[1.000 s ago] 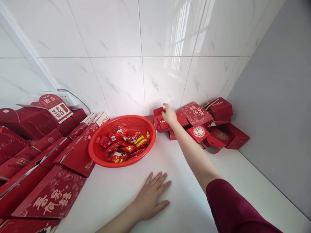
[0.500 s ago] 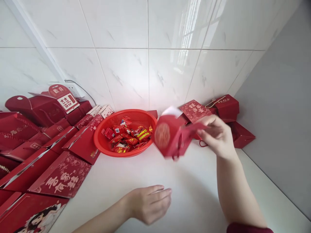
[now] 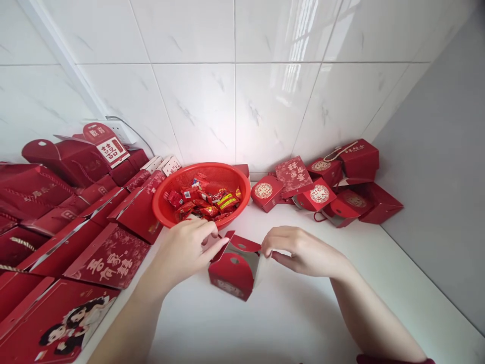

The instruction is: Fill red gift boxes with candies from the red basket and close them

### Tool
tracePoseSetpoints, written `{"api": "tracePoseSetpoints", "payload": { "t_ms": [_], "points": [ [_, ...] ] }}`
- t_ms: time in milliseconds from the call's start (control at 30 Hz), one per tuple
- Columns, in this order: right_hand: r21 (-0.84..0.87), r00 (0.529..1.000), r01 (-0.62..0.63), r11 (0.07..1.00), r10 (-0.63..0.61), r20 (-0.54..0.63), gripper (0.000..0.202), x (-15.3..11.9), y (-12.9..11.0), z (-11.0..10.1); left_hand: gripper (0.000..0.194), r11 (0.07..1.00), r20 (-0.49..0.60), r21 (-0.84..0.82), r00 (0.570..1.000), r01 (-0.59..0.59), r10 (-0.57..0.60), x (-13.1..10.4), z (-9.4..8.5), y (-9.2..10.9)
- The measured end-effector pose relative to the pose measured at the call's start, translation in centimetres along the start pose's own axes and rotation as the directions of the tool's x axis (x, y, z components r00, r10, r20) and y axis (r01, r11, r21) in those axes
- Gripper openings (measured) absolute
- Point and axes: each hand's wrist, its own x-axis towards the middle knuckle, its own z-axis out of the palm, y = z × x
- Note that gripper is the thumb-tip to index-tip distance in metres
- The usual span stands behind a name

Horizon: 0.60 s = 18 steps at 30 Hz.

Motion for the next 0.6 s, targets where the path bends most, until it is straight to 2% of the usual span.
{"api": "tracePoseSetpoints", "payload": {
  "t_ms": [100, 167, 233, 333, 400, 467, 600],
  "points": [
    [-0.185, 0.994, -0.053, 0.981, 0.069, 0.083, 0.021, 0.0, -0.2, 0.8, 0.029, 0.988, 0.06, -0.124, 0.994, 0.098, -0.091, -0.6, 0.6, 0.1],
    [-0.237, 0.987, -0.075, 0.969, 0.105, 0.118, 0.018, 0.0, -0.5, 0.9, 0.027, 0.976, 0.079, -0.188, 0.992, 0.109, -0.095, -0.7, 0.9, 0.3],
    [-0.225, 0.984, -0.079, 0.971, 0.112, 0.139, 0.014, -0.1, -0.9, 0.8, 0.025, 0.977, 0.12, -0.207, 0.993, 0.044, -0.019, -0.6, 1.3, 0.6],
    [-0.148, 0.988, -0.045, 0.988, 0.066, 0.141, 0.022, -0.1, -1.4, 0.5, 0.022, 0.978, 0.188, -0.184, 0.973, -0.096, 0.131, -0.2, 2.2, 0.9],
    [-0.122, 0.992, -0.024, 0.992, 0.039, 0.124, 0.024, -0.2, -1.6, 0.6, 0.019, 0.977, 0.205, -0.173, 0.966, -0.125, 0.16, 0.0, 2.8, 0.9],
    [-0.122, 0.992, -0.027, 0.992, 0.042, 0.121, 0.022, -0.2, -1.6, 0.9, 0.016, 0.98, 0.201, -0.169, 0.97, -0.101, 0.135, 0.1, 3.1, 0.7],
    [-0.1, 0.98, -0.052, 0.994, 0.07, 0.189, 0.016, -0.2, -1.5, 1.7, 0.012, 0.991, 0.201, -0.135, 0.98, 0.022, 0.005, 0.0, 2.9, 0.2]
  ]
}}
